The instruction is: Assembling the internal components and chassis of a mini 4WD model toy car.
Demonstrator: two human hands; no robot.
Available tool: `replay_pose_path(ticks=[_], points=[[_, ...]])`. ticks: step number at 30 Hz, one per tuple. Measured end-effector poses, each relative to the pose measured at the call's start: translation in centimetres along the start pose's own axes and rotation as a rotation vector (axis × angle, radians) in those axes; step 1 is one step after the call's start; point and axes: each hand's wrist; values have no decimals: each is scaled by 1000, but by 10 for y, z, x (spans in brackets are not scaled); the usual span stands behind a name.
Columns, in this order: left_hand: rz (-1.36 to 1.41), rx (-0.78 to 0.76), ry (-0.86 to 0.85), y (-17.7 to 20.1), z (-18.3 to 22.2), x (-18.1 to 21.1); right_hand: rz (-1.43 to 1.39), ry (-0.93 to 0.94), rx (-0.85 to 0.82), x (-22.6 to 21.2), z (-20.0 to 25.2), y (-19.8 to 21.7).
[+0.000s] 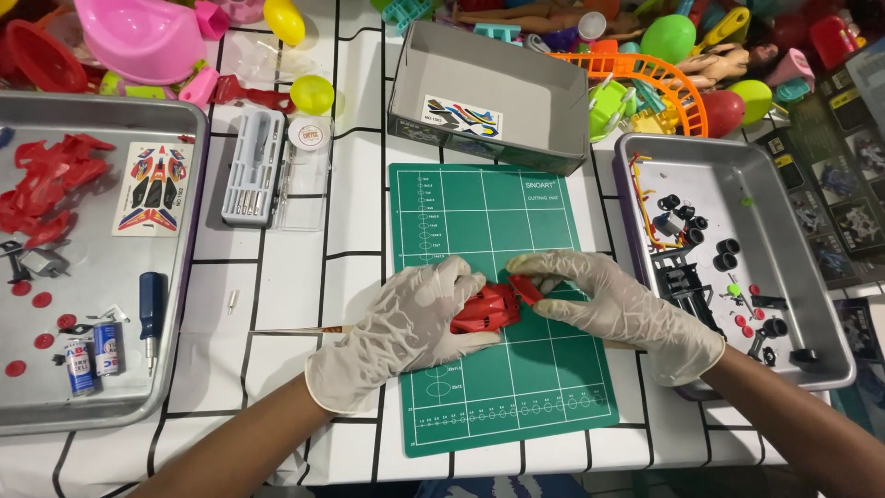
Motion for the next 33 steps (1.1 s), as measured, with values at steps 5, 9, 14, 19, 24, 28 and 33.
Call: replay_pose_path(ticks=[5,9,14,19,24,28,33], points=[[1,5,-1,-4,0,-2,0,79,12,13,-1,-3],[36,-31,49,0,-1,1,41,126,29,28,2,-5],[86,-36,99,0,-2,3,224,269,90,28,7,-13],[102,-44,112,2,-4,5,471,390,92,40,12,-14],[93,-9,94,0,-3,4,741,511,27,42,13,-10],[78,5,49,6,-1,7,765,480,16,41,11,-12],[160,5,60,9,-3,9,598,267,-79,54,12,-12]])
Point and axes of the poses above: each hand's wrist, its own z-axis away from the middle knuckle, its own y-axis out of the back of the hand, x = y × z, and after that the axes turned 10 degrees about -x, right-handed
